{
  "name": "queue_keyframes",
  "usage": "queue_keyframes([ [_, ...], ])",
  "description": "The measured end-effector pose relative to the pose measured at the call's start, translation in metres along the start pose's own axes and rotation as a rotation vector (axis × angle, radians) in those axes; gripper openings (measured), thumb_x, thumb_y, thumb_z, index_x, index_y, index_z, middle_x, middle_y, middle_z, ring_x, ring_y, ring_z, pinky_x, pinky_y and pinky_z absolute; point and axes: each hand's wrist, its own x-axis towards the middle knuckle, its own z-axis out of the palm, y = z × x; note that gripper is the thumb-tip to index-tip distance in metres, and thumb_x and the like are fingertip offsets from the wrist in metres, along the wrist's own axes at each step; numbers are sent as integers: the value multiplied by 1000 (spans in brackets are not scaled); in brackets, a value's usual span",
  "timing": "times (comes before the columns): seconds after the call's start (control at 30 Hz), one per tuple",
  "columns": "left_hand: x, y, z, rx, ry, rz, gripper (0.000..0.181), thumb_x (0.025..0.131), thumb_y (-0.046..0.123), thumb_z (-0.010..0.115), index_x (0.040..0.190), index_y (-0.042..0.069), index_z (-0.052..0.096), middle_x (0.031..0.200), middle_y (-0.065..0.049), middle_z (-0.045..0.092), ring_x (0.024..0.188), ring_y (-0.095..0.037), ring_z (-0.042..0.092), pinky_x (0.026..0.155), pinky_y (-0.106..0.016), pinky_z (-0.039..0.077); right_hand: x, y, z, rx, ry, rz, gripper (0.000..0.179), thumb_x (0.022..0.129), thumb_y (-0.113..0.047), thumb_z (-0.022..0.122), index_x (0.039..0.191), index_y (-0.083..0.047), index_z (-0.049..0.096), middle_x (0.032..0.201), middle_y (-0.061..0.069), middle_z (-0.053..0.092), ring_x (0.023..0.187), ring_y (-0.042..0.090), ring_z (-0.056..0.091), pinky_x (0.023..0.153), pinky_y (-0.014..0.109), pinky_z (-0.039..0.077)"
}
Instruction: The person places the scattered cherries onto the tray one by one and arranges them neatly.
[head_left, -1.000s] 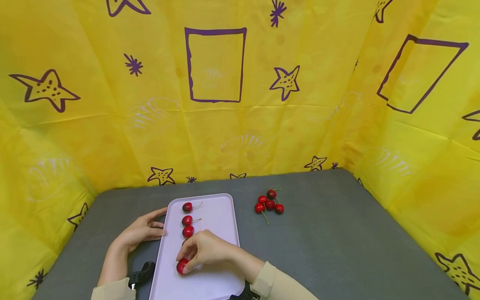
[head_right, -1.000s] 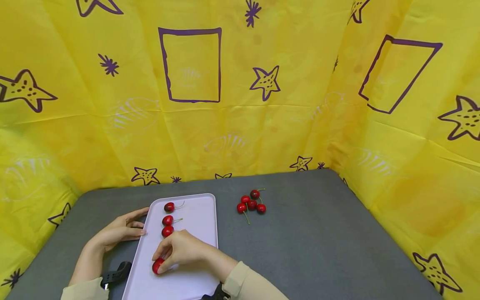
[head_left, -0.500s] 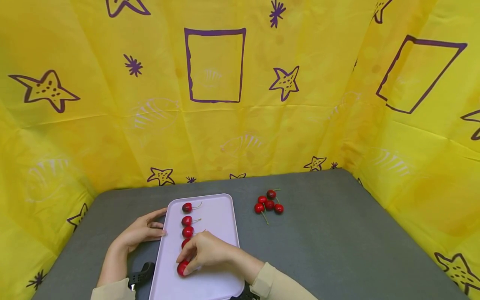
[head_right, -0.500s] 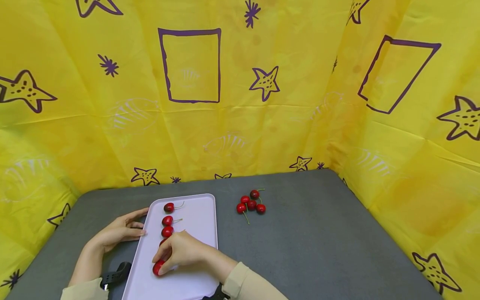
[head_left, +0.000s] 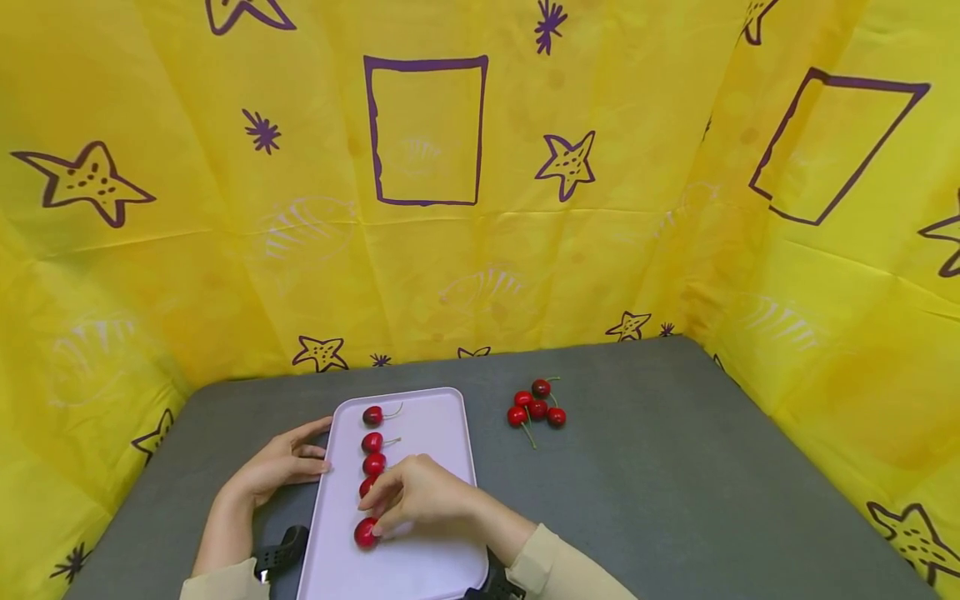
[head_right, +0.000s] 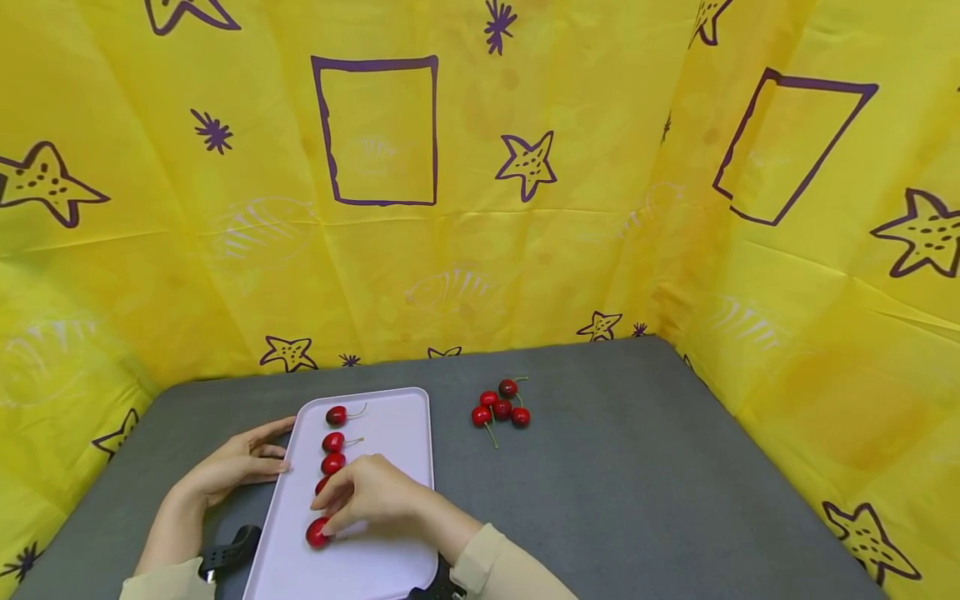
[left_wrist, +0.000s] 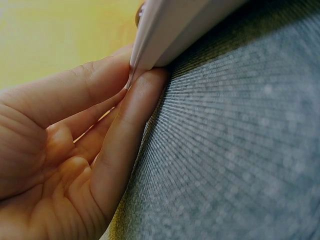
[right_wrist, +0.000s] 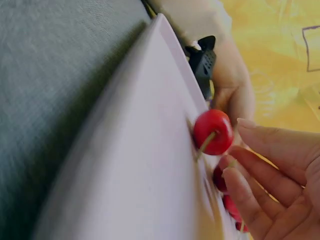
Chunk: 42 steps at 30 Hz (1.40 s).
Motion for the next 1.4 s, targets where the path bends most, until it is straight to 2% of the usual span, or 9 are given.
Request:
queue_keyframes([
  [0.23,0,-2,0,4,8,-12,86,88,17,73,156,3,22,119,-21,59,97,-18,63,85,-32,61,-3,1,-19,75,-13,-47,26,80,-5,79,105,-2,76,100,14,77,77,-8,67,71,17,59],
  [0.4,0,-3,-1,4,13,-17,86,88,17,73,156,3,21,119,-20,59,97,-17,62,85,-32,61,-5,2,-30,74,19,-45,25,80,-5,79,104,0,75,99,18,76,75,-7,66,68,18,59],
  [0.7,0,0,1,2,10,-18,87,88,17,73,156,3,21,119,-20,59,98,-17,62,86,-31,61,-13,8,-51,67,91,-27,25,81,-5,78,105,-1,75,103,19,76,77,-5,68,70,14,56],
  [0.87,1,0,0,-3,7,-15,86,88,17,72,157,4,21,118,-19,59,97,-17,61,85,-31,61,-21,10,-70,45,155,-18,24,83,-9,78,106,-3,76,105,16,76,81,-2,69,74,15,56],
  [1.13,0,0,0,-2,12,-15,87,88,17,73,156,4,22,119,-20,59,97,-17,61,85,-31,61,-37,22,-107,97,282,29,24,83,-14,78,107,-8,76,110,17,75,90,8,72,81,20,58],
  [1.27,0,0,0,-5,7,-11,87,88,17,73,156,3,21,119,-20,59,98,-17,62,85,-31,61,-48,28,-125,119,330,37,30,85,-15,77,112,-3,73,112,18,74,93,11,73,84,24,59],
  [1.4,0,0,1,1,12,-16,87,88,18,73,156,4,22,120,-20,59,98,-17,62,86,-31,61,-59,34,-141,113,380,63,33,85,-18,77,114,-3,72,114,18,73,93,11,73,81,27,59],
])
